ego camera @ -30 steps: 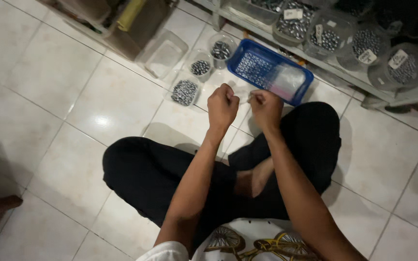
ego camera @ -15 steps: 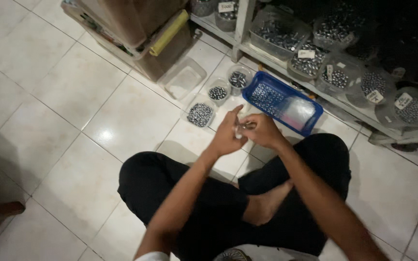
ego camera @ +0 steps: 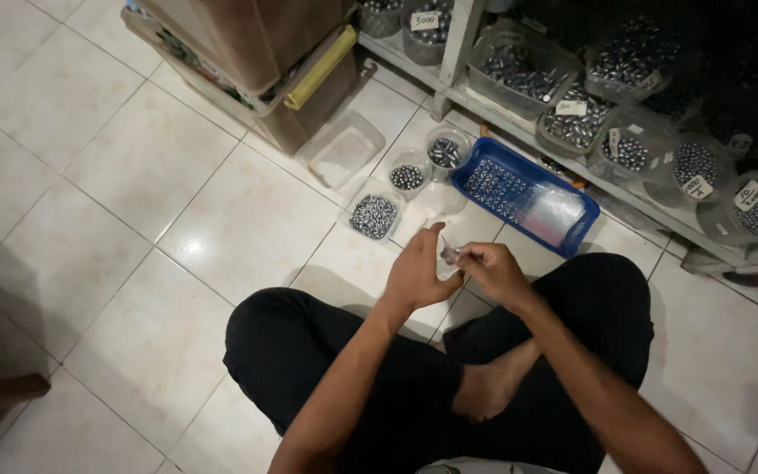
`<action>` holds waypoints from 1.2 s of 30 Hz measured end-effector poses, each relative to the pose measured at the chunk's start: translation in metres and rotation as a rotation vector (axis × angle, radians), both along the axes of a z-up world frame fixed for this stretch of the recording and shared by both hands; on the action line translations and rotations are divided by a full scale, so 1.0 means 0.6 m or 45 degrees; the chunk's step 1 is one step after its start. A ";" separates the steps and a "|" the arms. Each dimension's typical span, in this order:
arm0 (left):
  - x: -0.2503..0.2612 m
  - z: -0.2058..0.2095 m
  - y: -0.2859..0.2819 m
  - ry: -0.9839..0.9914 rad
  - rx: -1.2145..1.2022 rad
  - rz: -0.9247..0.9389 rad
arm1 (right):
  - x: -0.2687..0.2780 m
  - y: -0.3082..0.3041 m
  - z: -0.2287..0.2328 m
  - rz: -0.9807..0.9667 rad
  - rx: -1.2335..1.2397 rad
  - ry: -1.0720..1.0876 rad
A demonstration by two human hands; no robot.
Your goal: The person sits on the floor and repeatedly scoops small metal balls from a clear container into small plastic bags. After filling each bag, they place it into a blue basket and repeat the process with a new bag.
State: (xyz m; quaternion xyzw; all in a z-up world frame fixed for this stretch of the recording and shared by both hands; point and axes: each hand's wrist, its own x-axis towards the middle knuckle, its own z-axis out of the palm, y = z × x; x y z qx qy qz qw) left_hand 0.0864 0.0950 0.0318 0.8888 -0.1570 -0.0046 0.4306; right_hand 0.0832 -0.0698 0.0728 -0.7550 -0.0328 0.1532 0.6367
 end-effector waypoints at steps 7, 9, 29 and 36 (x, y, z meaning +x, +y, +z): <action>0.019 -0.041 0.002 -0.215 0.119 0.133 | 0.012 0.016 -0.007 0.017 0.053 -0.150; 0.030 -0.026 0.005 -0.232 -0.058 0.205 | 0.034 0.015 -0.025 0.072 0.061 -0.217; 0.123 -0.051 0.117 0.434 -1.155 0.624 | 0.215 0.098 -0.169 0.073 -0.863 -0.693; 0.123 -0.056 0.105 0.320 -0.755 0.574 | 0.166 0.088 -0.159 -0.020 -0.934 -0.684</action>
